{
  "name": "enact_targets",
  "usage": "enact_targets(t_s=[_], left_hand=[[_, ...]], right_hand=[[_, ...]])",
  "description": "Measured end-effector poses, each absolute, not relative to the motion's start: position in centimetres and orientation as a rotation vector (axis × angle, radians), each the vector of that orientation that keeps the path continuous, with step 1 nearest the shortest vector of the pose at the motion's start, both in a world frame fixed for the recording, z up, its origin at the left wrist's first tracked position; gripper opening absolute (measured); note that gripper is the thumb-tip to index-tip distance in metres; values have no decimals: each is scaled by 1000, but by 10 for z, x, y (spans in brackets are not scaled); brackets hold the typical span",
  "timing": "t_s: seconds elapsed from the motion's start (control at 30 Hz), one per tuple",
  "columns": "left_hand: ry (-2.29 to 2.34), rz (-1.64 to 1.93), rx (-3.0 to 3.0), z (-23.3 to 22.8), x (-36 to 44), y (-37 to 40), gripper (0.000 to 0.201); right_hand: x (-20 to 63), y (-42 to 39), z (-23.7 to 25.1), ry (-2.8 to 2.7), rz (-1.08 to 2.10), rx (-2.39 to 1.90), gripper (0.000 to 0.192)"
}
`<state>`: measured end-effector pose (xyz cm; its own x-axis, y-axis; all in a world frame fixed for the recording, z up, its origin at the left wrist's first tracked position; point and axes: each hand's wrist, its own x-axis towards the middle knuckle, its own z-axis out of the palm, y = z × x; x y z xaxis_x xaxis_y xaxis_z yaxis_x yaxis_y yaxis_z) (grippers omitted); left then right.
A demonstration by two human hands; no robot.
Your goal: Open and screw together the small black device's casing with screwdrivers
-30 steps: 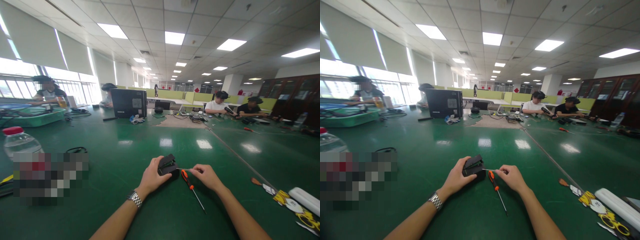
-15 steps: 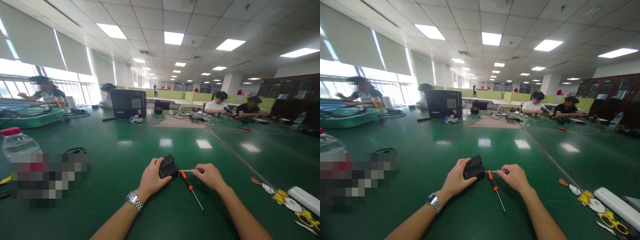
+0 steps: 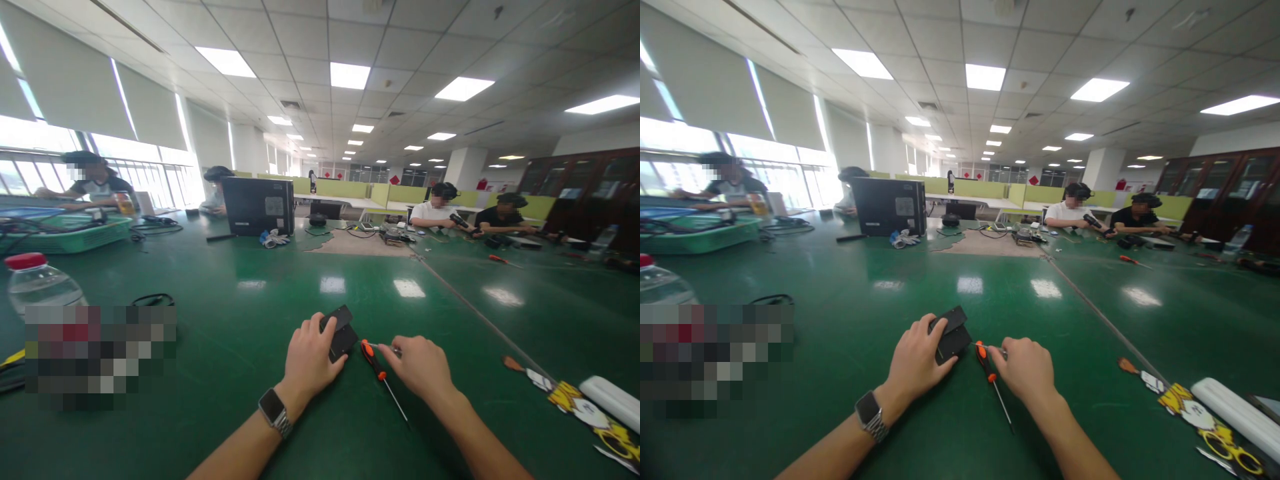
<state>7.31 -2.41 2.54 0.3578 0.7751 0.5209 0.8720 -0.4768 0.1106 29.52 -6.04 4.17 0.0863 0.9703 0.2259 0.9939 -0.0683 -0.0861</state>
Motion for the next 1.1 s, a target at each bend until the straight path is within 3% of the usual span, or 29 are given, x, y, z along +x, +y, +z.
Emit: enact_targets(t_s=[0.23,0.43,0.63,1.1], left_hand=[[-1508,-813,-2449,23,80,-27,65],[-1698,-1159,-2662,8,65,-8,58],[-1592,-1442,-2791,3,57,0,58],[-1397,-1416,-3156,10,50,-5,62]], right_hand=[[292,-59,35,-1952,-154,-2139,47],[317,-46,28,-1907,42,-1998,44],[323,-30,2,-1906,294,-1679,44],[325,-28,-6,-1918,653,-1481,44]])
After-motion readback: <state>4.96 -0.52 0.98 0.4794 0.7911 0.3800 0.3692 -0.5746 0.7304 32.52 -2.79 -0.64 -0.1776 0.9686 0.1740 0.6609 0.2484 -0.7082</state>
